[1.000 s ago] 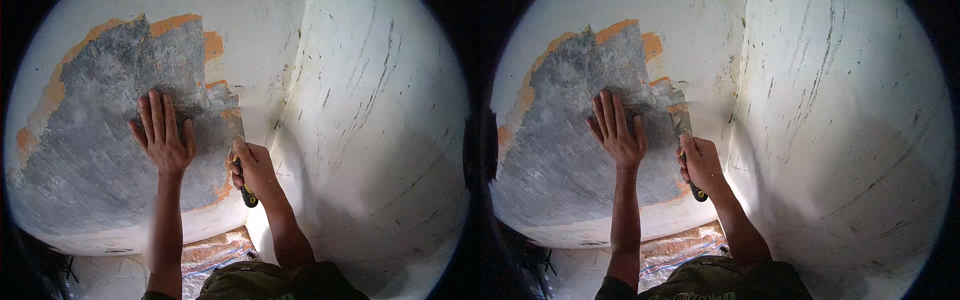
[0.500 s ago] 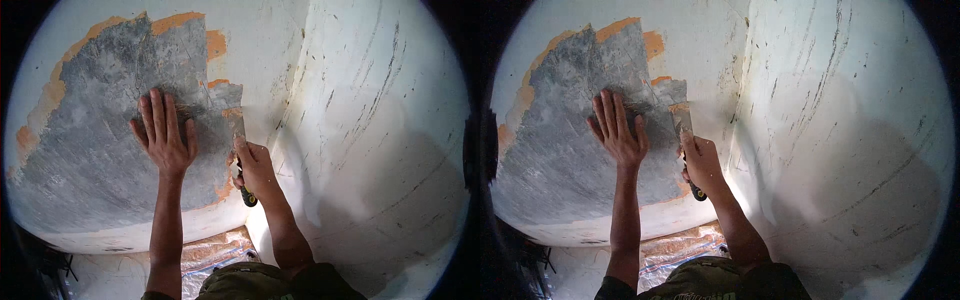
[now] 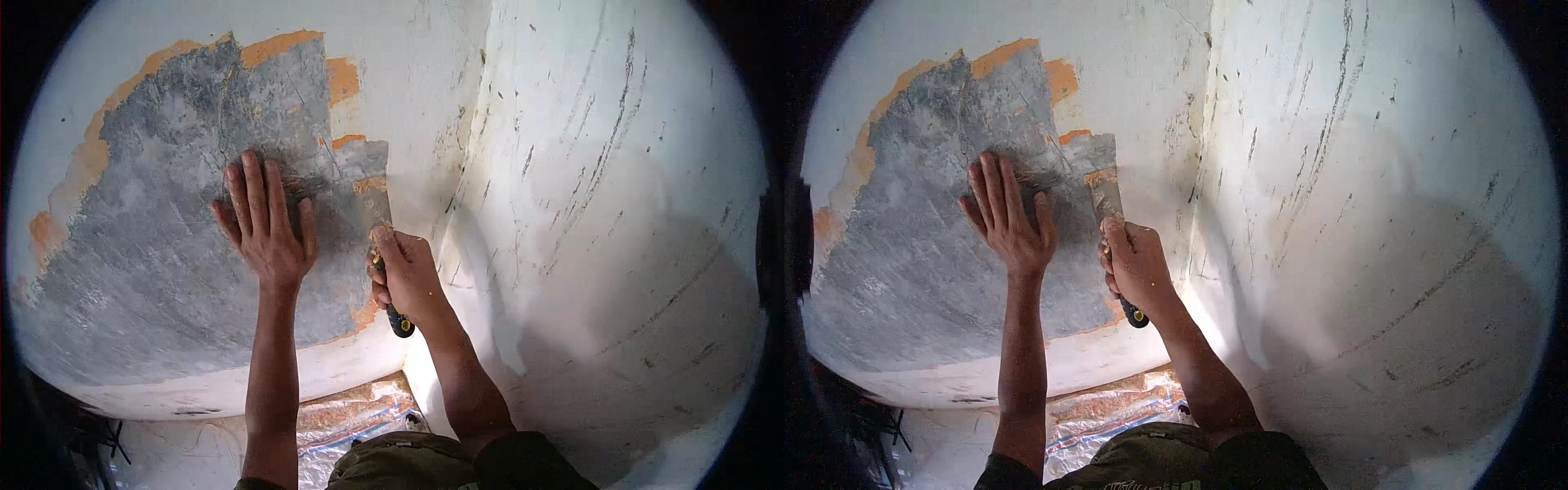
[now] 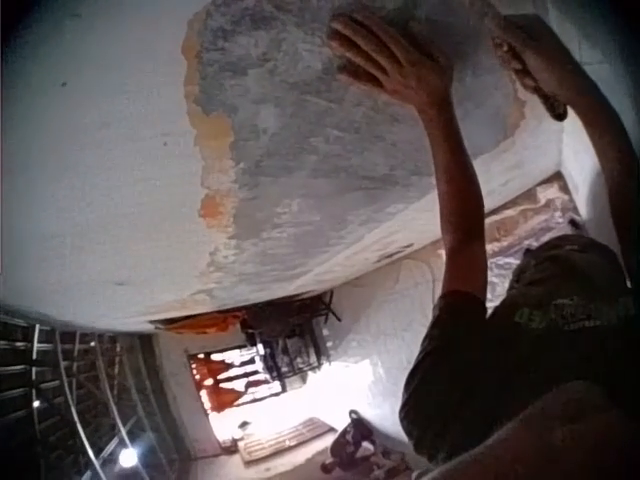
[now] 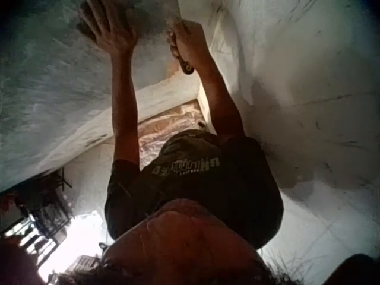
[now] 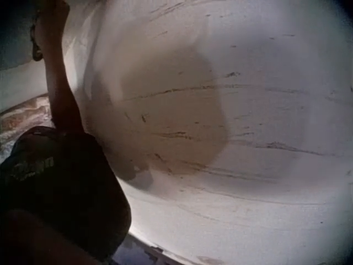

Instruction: The recorder is using a scraper tool to remove old paint or plaster from a wall in a corner.

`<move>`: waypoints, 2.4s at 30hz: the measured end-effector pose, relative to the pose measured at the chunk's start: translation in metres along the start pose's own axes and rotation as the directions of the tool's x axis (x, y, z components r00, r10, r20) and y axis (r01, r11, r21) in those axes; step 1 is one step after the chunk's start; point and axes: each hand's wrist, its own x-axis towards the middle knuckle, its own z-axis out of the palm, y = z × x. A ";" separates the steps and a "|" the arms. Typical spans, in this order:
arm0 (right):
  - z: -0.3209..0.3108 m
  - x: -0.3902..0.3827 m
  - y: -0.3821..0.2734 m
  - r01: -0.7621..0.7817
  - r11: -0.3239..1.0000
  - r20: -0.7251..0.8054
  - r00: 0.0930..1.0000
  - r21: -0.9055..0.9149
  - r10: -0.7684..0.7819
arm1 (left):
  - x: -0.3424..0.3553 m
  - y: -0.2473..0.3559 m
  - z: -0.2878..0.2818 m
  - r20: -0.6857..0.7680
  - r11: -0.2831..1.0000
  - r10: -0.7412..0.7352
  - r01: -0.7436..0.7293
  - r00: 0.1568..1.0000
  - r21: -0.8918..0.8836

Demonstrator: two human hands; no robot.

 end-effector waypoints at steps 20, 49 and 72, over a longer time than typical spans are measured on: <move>0.000 0.015 -0.027 0.052 0.999 0.053 0.997 -0.015 -0.051 | 0.000 0.000 -0.002 0.019 1.000 -0.002 0.002 1.000 0.008; -0.006 0.006 -0.017 0.034 0.998 0.069 0.997 -0.058 -0.030 | -0.002 0.002 0.000 0.006 0.999 -0.033 0.033 0.999 -0.020; -0.003 0.014 -0.038 0.106 0.988 0.046 0.994 -0.108 -0.102 | -0.002 0.000 0.004 -0.067 0.997 -0.059 0.056 0.996 -0.046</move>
